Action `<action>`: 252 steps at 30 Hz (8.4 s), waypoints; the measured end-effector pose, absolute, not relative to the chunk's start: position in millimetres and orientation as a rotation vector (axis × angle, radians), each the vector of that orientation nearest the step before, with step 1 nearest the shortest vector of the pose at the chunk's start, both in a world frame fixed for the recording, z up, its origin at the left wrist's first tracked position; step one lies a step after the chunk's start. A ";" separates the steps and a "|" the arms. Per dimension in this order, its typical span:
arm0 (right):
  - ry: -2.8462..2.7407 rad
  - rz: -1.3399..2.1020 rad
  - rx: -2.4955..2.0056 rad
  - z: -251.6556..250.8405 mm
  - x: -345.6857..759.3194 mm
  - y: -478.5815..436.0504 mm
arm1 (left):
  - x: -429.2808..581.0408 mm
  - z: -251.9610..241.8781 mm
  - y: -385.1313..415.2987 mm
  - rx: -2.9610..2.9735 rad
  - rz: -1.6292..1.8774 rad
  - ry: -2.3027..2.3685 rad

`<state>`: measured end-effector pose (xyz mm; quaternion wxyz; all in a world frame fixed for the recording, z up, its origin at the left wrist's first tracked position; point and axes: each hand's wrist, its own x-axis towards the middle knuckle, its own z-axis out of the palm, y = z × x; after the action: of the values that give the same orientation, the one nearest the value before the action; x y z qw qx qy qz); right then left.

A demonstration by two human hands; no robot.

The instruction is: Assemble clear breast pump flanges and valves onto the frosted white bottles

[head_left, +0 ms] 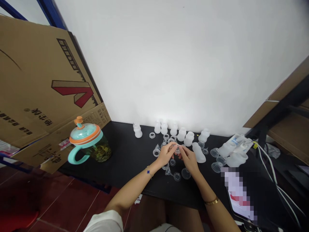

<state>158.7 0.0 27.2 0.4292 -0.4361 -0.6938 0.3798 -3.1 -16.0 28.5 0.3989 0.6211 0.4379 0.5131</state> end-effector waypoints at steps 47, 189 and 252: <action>-1.772 0.826 -1.112 30.0 157.5 -3.9 | -3.4 25.5 -13.9 1.795 1.372 1.374; -1.871 0.662 -1.166 28.9 157.7 -2.4 | -4.0 28.5 -13.3 1.848 1.267 1.482; -1.918 0.475 -1.235 18.6 157.3 1.3 | -2.6 24.4 -13.5 1.915 1.235 1.560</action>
<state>157.3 1.3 18.6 0.3945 -0.4870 -0.7564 0.1872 -2.6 -13.5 24.4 0.1888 0.6811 0.5547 0.4391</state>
